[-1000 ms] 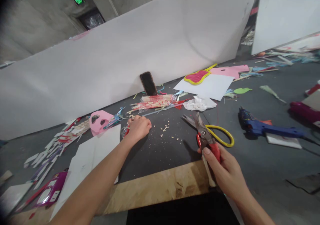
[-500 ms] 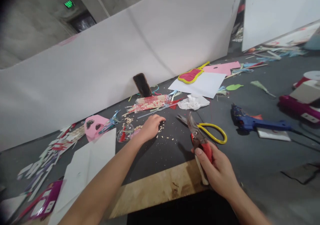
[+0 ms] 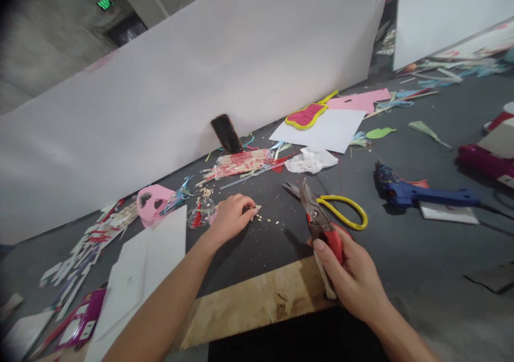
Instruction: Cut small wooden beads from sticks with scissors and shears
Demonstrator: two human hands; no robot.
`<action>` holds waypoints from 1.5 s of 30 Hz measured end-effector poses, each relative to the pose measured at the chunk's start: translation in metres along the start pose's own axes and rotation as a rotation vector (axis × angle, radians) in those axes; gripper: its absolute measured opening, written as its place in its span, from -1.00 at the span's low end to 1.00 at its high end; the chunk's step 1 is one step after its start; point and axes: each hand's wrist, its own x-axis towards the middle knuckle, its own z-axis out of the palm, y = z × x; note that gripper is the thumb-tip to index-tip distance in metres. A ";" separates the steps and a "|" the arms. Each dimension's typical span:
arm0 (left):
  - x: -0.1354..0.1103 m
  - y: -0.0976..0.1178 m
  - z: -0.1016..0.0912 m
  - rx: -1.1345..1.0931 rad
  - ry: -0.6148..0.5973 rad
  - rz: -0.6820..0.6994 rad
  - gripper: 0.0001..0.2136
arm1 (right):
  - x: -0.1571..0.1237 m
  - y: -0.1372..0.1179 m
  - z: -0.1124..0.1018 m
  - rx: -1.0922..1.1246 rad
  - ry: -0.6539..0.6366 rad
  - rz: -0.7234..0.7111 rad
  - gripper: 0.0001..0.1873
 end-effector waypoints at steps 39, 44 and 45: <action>-0.048 -0.021 0.000 -0.366 0.176 -0.144 -0.84 | 0.001 -0.002 0.002 -0.044 0.053 -0.025 -0.67; -0.048 -0.013 0.013 -0.331 0.152 -0.114 -0.86 | 0.003 0.000 0.005 -0.080 0.063 -0.013 -0.64; -0.043 -0.009 0.016 -0.316 0.147 -0.108 -0.87 | 0.003 -0.001 0.005 -0.081 0.066 -0.013 -0.63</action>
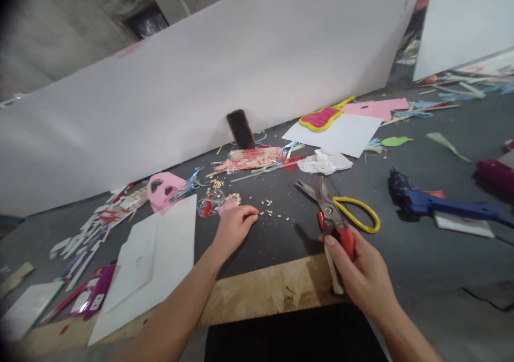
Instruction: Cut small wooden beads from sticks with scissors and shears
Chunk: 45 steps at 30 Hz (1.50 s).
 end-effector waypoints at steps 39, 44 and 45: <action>0.021 0.040 0.012 0.306 -0.077 0.168 -0.81 | -0.003 0.002 0.000 0.029 0.005 -0.039 -0.70; 0.013 0.062 0.034 0.309 -0.068 0.311 -0.83 | -0.004 0.002 -0.001 0.043 0.003 0.008 -0.66; 0.013 0.062 0.037 0.322 -0.070 0.329 -0.85 | -0.004 0.001 -0.001 0.043 0.008 0.013 -0.65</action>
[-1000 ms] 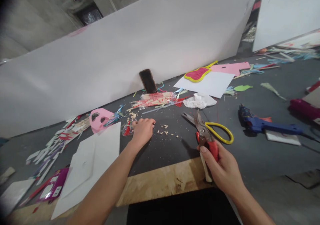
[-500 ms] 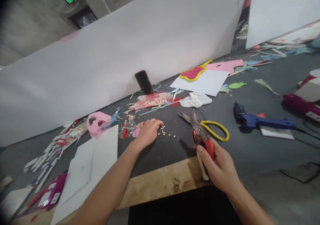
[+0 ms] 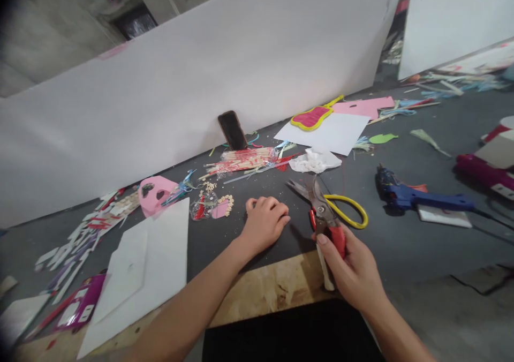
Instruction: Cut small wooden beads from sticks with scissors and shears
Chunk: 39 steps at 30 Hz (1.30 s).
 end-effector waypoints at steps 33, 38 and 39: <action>-0.001 -0.033 -0.013 -0.004 -0.039 -0.150 -0.86 | 0.001 -0.002 0.000 -0.023 -0.002 -0.022 -0.63; 0.003 -0.036 -0.014 -0.065 -0.036 -0.166 -0.88 | 0.001 -0.003 0.000 -0.024 -0.004 -0.032 -0.64; 0.004 -0.038 -0.016 -0.089 -0.026 -0.182 -0.88 | 0.002 -0.004 0.000 -0.025 -0.001 -0.029 -0.64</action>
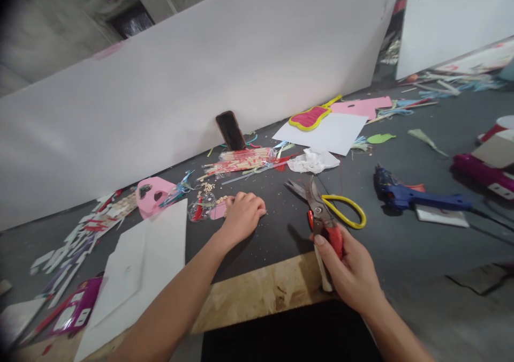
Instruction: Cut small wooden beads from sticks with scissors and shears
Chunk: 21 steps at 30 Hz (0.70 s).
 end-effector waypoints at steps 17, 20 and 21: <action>-0.058 -0.045 -0.044 -0.353 0.175 -0.156 -0.90 | -0.001 0.002 0.000 0.002 0.005 0.037 -0.68; -0.093 -0.060 -0.055 -0.305 0.154 -0.282 -0.89 | 0.000 0.003 0.000 -0.007 0.003 0.033 -0.69; -0.106 -0.064 -0.058 -0.290 0.132 -0.313 -0.89 | -0.001 0.004 0.000 -0.011 0.003 0.034 -0.69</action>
